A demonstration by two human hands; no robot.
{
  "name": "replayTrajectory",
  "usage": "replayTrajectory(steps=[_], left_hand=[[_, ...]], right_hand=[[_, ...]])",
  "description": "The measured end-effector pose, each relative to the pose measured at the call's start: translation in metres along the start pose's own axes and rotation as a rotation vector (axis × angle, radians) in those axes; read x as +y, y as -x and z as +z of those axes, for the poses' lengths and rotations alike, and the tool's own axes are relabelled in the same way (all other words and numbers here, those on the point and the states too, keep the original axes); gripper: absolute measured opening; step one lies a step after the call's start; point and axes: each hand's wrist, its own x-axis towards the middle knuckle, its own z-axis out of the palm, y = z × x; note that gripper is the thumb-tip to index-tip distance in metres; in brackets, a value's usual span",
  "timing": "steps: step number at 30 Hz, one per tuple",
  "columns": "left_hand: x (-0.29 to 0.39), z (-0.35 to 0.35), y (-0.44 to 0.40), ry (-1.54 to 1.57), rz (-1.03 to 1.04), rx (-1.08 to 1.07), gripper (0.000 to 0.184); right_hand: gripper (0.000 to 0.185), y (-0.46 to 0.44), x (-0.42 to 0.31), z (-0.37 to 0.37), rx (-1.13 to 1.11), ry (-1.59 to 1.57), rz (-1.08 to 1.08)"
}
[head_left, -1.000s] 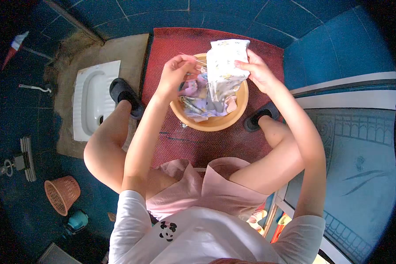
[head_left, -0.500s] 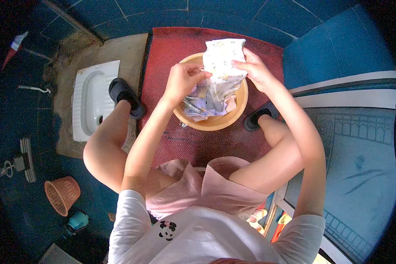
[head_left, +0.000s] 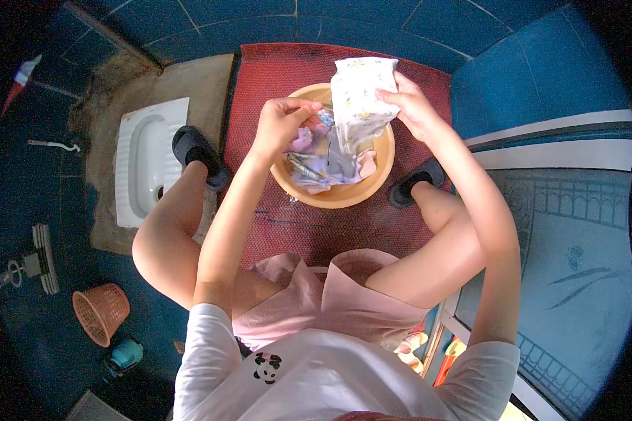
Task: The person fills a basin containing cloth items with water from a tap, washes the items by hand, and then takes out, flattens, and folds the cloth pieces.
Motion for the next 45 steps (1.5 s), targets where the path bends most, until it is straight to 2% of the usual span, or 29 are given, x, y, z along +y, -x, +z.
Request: replayTrajectory(steps=[5, 9, 11, 12, 14, 15, 18, 21, 23, 26, 33, 39, 41, 45], left_hand=[[-0.007, -0.004, -0.005, 0.055, -0.082, -0.042, 0.018], [-0.016, -0.012, -0.009, -0.041, -0.033, -0.113, 0.017], [-0.023, -0.017, -0.013, -0.373, 0.034, -0.216, 0.031], [-0.024, -0.016, -0.013, -0.373, 0.034, -0.216, 0.031], [-0.025, -0.011, -0.012, -0.371, 0.354, -0.201, 0.05], [-0.03, -0.007, -0.013, -0.371, 0.354, -0.201, 0.05], [-0.035, 0.01, -0.015, -0.042, 0.376, -0.017, 0.058], [-0.027, 0.018, -0.009, 0.018, 0.414, -0.15, 0.043], [-0.026, 0.015, -0.004, -0.432, 0.138, -0.263, 0.023], [-0.012, 0.016, 0.006, -0.5, 0.12, -0.299, 0.018], [-0.002, 0.013, 0.009, -0.586, 0.114, -0.235, 0.017], [0.0, 0.003, 0.006, -0.543, 0.2, -0.228, 0.019], [0.005, 0.002, 0.006, -0.433, 0.064, -0.283, 0.02], [-0.002, -0.001, 0.002, -0.395, 0.056, -0.332, 0.02]], right_hand=[[0.036, -0.003, 0.003, -0.005, -0.029, -0.039, -0.007], [0.037, -0.001, 0.0, -0.003, -0.032, -0.03, 0.0], [0.038, 0.001, -0.001, 0.0, -0.018, 0.009, 0.008], [0.039, 0.001, -0.002, 0.001, -0.004, 0.048, 0.016], [0.04, -0.001, 0.0, 0.0, -0.042, 0.049, 0.014], [0.042, -0.002, 0.002, -0.001, -0.08, 0.049, 0.012], [0.041, -0.005, 0.005, -0.001, -0.106, 0.126, 0.011], [0.039, -0.005, 0.009, 0.003, -0.065, 0.227, -0.011], [0.039, -0.006, 0.01, 0.002, -0.057, 0.244, -0.022], [0.038, -0.006, 0.009, 0.002, -0.037, 0.258, -0.016], [0.038, -0.002, 0.003, -0.001, 0.001, 0.198, 0.05], [0.038, -0.004, 0.004, -0.008, -0.027, 0.134, 0.088], [0.038, -0.003, 0.003, -0.007, -0.035, 0.119, 0.088], [0.038, -0.004, 0.003, -0.008, -0.013, 0.142, 0.077]])
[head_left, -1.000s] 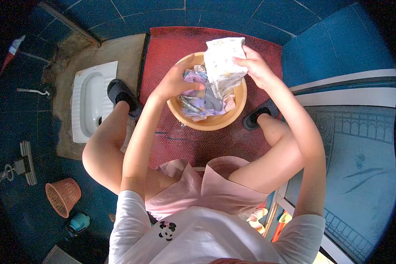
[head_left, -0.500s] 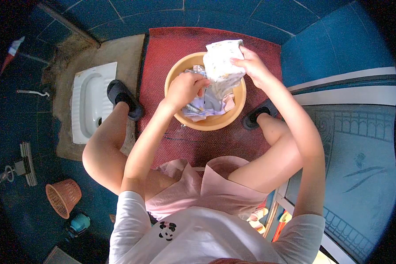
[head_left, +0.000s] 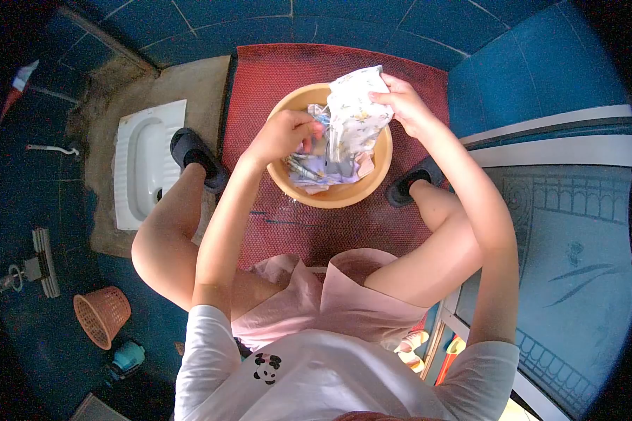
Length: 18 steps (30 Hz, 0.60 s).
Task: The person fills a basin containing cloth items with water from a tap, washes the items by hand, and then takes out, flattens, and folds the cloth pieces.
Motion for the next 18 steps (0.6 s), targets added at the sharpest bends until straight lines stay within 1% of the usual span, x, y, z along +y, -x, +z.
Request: replayTrajectory(steps=[2, 3, 5, 6, 9, 10, 11, 12, 13, 14, 15, 16, 17, 18], left_hand=[[-0.004, -0.001, -0.001, 0.11, 0.009, -0.074, 0.018], [-0.005, -0.001, -0.001, 0.11, 0.009, -0.074, 0.018], [-0.006, -0.001, -0.001, 0.294, 0.032, -0.126, 0.018], [-0.007, -0.002, -0.002, 0.295, 0.032, -0.126, 0.018], [-0.007, -0.005, -0.002, 0.321, -0.006, -0.138, 0.019], [-0.007, -0.005, -0.002, 0.311, -0.045, -0.064, 0.02], [-0.007, -0.004, -0.002, 0.301, -0.084, 0.009, 0.021], [-0.004, -0.004, -0.002, 0.301, -0.084, 0.009, 0.021], [0.0, -0.003, -0.001, 0.393, -0.067, 0.057, 0.022], [0.003, -0.002, -0.001, 0.484, -0.05, 0.105, 0.024], [0.005, 0.0, -0.002, 0.484, -0.05, 0.104, 0.024], [0.006, 0.002, -0.003, 0.72, -0.083, 0.137, 0.025], [0.008, 0.004, -0.004, 0.956, -0.116, 0.17, 0.027], [0.009, 0.007, -0.004, 0.956, -0.116, 0.17, 0.027]], right_hand=[[0.038, -0.003, 0.002, -0.004, 0.003, 0.013, -0.029], [0.039, -0.003, 0.002, -0.004, 0.005, 0.026, -0.058], [0.04, -0.002, -0.001, -0.001, 0.038, -0.002, -0.048], [0.041, -0.001, -0.002, 0.0, 0.07, -0.03, -0.039], [0.041, -0.004, 0.0, -0.001, 0.057, -0.051, -0.056], [0.041, -0.004, 0.0, 0.0, 0.056, -0.051, -0.056], [0.04, -0.005, 0.0, 0.0, 0.09, -0.088, -0.003], [0.038, -0.005, 0.0, 0.0, 0.125, -0.126, 0.05], [0.038, -0.006, 0.002, -0.002, 0.125, -0.126, 0.05], [0.035, -0.008, 0.006, -0.007, 0.084, -0.216, 0.096], [0.032, -0.01, 0.008, -0.01, 0.043, -0.306, 0.142], [0.032, -0.011, 0.011, -0.012, 0.043, -0.306, 0.142], [0.026, -0.013, 0.013, -0.013, 0.07, -0.381, 0.181], [0.021, -0.013, 0.015, -0.014, 0.098, -0.456, 0.219]])
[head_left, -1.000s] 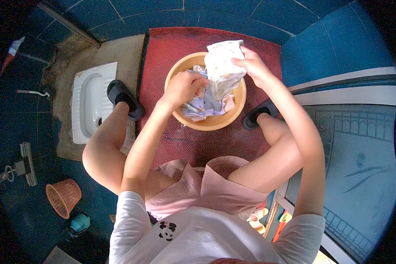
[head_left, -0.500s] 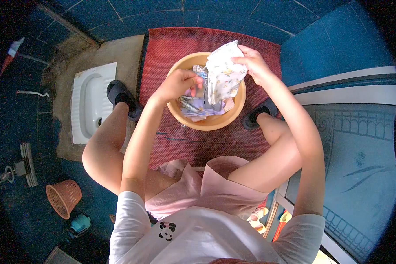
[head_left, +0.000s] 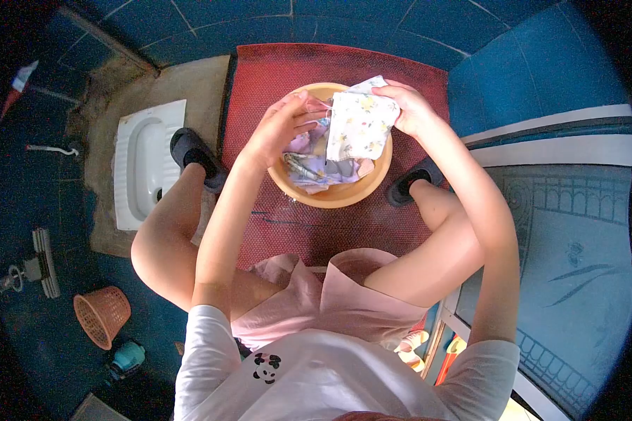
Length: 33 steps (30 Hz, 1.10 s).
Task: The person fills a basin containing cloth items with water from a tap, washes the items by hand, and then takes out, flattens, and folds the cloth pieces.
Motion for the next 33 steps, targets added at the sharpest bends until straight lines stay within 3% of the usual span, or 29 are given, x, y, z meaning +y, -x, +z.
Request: replayTrajectory(steps=[4, 6, 7, 9, 10, 12, 16, 19, 24, 33], left_hand=[[-0.018, 0.007, -0.002, -0.151, 0.062, -0.097, 0.026], [-0.026, 0.015, -0.003, -0.136, 0.115, -0.015, 0.027], [-0.025, 0.016, -0.003, -0.137, 0.116, -0.014, 0.027], [-0.023, 0.019, -0.001, -0.14, 0.136, 0.025, 0.023], [-0.02, 0.02, 0.001, -0.14, 0.136, 0.025, 0.023], [-0.014, 0.023, 0.005, -0.101, 0.145, 0.063, 0.017], [-0.008, 0.029, 0.009, -0.147, 0.205, 0.095, 0.011], [-0.005, 0.031, 0.013, -0.349, 0.343, 0.223, 0.009], [-0.009, 0.018, 0.008, -0.172, 0.389, 0.301, 0.012], [-0.002, 0.022, 0.015, -0.082, 0.443, 0.296, 0.014]], right_hand=[[0.018, -0.002, 0.002, -0.004, -0.106, -0.128, 0.079], [0.044, -0.005, 0.004, -0.001, -0.222, -0.266, 0.136], [0.044, 0.006, 0.001, 0.015, -0.222, -0.267, 0.136], [0.082, 0.029, -0.003, 0.041, 0.062, 0.011, -0.073], [0.082, 0.03, -0.003, 0.039, 0.061, 0.01, -0.073], [0.099, 0.031, -0.002, 0.031, -0.1, 0.306, -0.093], [0.095, 0.027, 0.003, 0.034, -0.043, 0.37, -0.181], [0.093, 0.031, 0.007, 0.044, -0.015, 0.392, -0.314], [0.089, 0.036, 0.016, 0.058, -0.009, 0.254, -0.511], [0.079, 0.047, 0.017, 0.069, 0.011, 0.193, -0.567]])
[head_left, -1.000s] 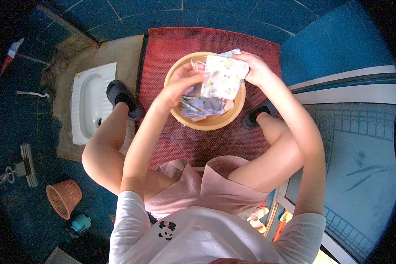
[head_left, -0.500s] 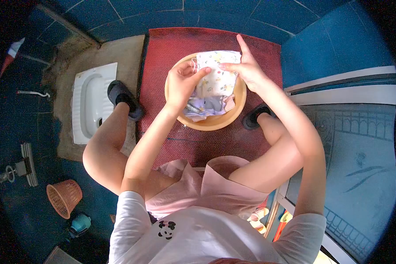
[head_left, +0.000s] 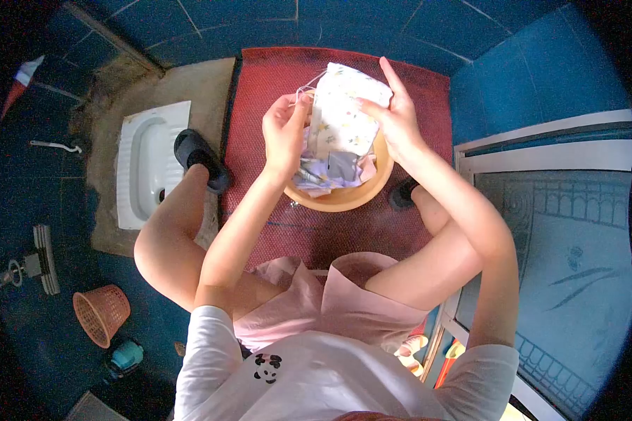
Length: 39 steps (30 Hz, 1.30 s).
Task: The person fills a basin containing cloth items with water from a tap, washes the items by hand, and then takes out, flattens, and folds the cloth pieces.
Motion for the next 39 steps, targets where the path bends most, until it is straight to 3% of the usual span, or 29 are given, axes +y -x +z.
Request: replayTrajectory(steps=[7, 9, 13, 16, 18, 22, 24, 25, 27, 31, 35, 37, 38, 39], left_hand=[[0.004, -0.006, -0.005, 0.129, -0.037, -0.012, 0.015], [0.013, -0.011, -0.008, 0.186, -0.184, 0.01, 0.015], [0.007, -0.034, -0.019, 0.252, -0.277, -0.02, 0.016], [-0.001, -0.048, -0.027, 0.291, -0.286, 0.036, 0.018], [-0.008, -0.055, -0.031, 0.244, -0.295, 0.079, 0.02], [-0.025, -0.056, -0.031, 0.051, -0.22, 0.224, 0.031], [-0.029, -0.058, -0.03, -0.006, -0.191, 0.271, 0.035], [-0.031, -0.061, -0.031, 0.052, -0.324, 0.057, 0.045], [-0.029, -0.066, -0.037, 0.057, -0.576, -0.335, 0.067], [-0.024, -0.043, -0.021, -0.009, -0.635, -0.491, 0.084], [-0.049, -0.057, -0.026, -0.172, -0.61, -0.341, 0.085], [-0.048, -0.066, -0.031, -0.376, -0.838, -0.61, 0.081], [-0.051, -0.067, -0.028, -0.375, -0.838, -0.609, 0.081], [-0.045, -0.062, -0.02, -0.143, -0.824, -0.603, 0.078]], right_hand=[[0.074, 0.003, -0.009, -0.004, -0.02, 0.01, 0.033], [0.073, 0.004, -0.011, -0.005, -0.03, 0.06, -0.014], [0.073, 0.001, -0.017, -0.008, -0.061, 0.043, -0.031], [0.071, -0.004, -0.023, -0.017, -0.208, 0.102, 0.031], [0.069, -0.006, -0.031, -0.021, -0.34, 0.289, -0.025], [0.067, -0.01, -0.042, -0.026, -0.447, 0.354, -0.098], [0.066, -0.012, -0.045, -0.027, -0.603, 0.467, -0.14], [0.066, -0.012, -0.048, -0.026, -0.605, 0.467, -0.139], [0.066, -0.01, -0.052, -0.023, -0.826, 0.518, -0.117], [0.068, -0.002, -0.056, -0.013, -0.93, 0.616, -0.115], [0.074, 0.001, -0.063, -0.01, -0.896, 0.75, -0.054], [0.08, -0.002, -0.058, -0.016, -0.871, 0.792, -0.21], [0.08, -0.002, -0.056, -0.017, -0.872, 0.792, -0.21], [0.082, -0.001, -0.056, -0.016, -0.9, 0.715, -0.135]])
